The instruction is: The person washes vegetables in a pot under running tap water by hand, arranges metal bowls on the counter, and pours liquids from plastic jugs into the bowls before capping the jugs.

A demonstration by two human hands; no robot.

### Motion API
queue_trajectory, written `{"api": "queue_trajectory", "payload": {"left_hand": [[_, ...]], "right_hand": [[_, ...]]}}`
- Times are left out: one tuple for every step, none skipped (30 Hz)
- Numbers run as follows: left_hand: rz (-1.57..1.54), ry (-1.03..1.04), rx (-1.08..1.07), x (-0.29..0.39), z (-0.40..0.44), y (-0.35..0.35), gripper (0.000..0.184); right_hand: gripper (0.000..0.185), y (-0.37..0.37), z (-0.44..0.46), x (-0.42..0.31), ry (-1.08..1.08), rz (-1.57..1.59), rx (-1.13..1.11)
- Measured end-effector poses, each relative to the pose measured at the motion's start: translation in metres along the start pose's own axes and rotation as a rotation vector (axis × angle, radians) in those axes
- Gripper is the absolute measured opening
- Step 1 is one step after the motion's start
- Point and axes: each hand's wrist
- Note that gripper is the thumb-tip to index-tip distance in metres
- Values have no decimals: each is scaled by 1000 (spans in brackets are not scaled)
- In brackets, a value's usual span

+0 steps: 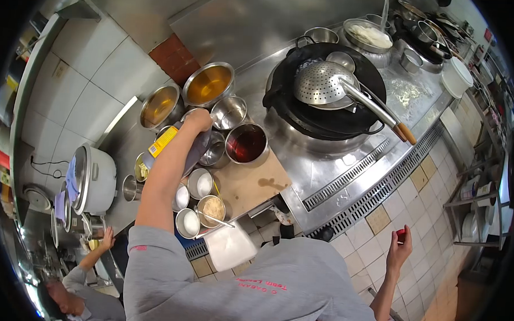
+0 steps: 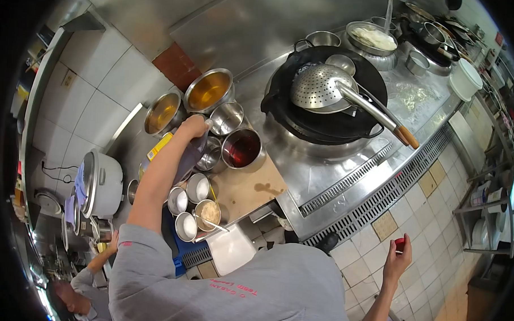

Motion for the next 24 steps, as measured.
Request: {"api": "queue_trajectory", "payload": {"left_hand": [[14, 10, -1, -1, 3, 1, 52], [17, 1, -17, -1, 5, 1, 46], [38, -2, -34, -1, 7, 0, 43], [59, -4, -52, 0, 7, -1, 40], [80, -7, -69, 2, 6, -3, 37], [72, -18, -66, 5, 5, -5, 35], [64, -30, -64, 9, 0, -8, 34], [56, -43, -60, 12, -1, -10, 32], [70, -37, -70, 11, 4, -10, 32], [85, -31, -81, 11, 9, -8, 32], [99, -25, -92, 10, 14, -7, 32], [102, -27, -89, 10, 17, -6, 32], [104, -29, -87, 12, 16, -7, 33], [107, -32, -85, 14, 15, -8, 33], [120, -28, -95, 15, 16, -9, 33], [133, -24, -105, 16, 17, -10, 33], [146, -20, -116, 17, 18, -10, 34], [155, -16, -119, 17, 20, -9, 34], [164, -12, -121, 17, 22, -8, 34], [172, -8, -123, 17, 23, -7, 34], [170, -12, -123, 17, 24, -7, 34], [168, -15, -124, 19, 21, -8, 34], [166, -18, -125, 20, 20, -9, 34], [169, -16, -124, 21, 20, -9, 35]], "right_hand": [[42, 1, -2, 0, 1, -3, 11], [42, 1, -4, 0, -1, -7, 18], [42, 1, -5, -1, -3, -10, 25], [42, 1, -7, -2, -5, -14, 32], [42, 0, -9, -2, 4, -15, 23], [43, -1, -9, 0, 11, -15, 14], [43, -2, -10, 0, 18, -14, 5], [43, -2, -11, -1, 16, -11, 16], [43, -1, -12, -3, 14, -7, 27], [43, -1, -13, -5, 12, -3, 37], [43, 0, -14, -6, 19, 0, 38], [43, 0, -15, -8, 27, 3, 40], [43, 0, -17, -9, 35, 5, 40], [42, 0, -18, -12, 32, 6, 57], [42, 1, -20, -16, 29, 7, 73], [41, 1, -21, -19, 27, 8, 90], [41, 2, -23, -19, 28, 6, 92], [41, 2, -24, -19, 29, 4, 94], [41, 2, -25, -19, 30, 2, 95], [41, 2, -26, -19, 35, 8, 92], [41, 2, -28, -20, 40, 14, 89], [41, 2, -29, -20, 45, 19, 87], [41, 1, -31, -20, 45, 14, 91], [40, 1, -31, -21, 44, 8, 94]]}}
Point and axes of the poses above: each hand's wrist, its own z-axis towards the middle knuckle, its own y-axis out of the palm, x = y × z, and after that the axes turned 8 degrees about -x, right-handed
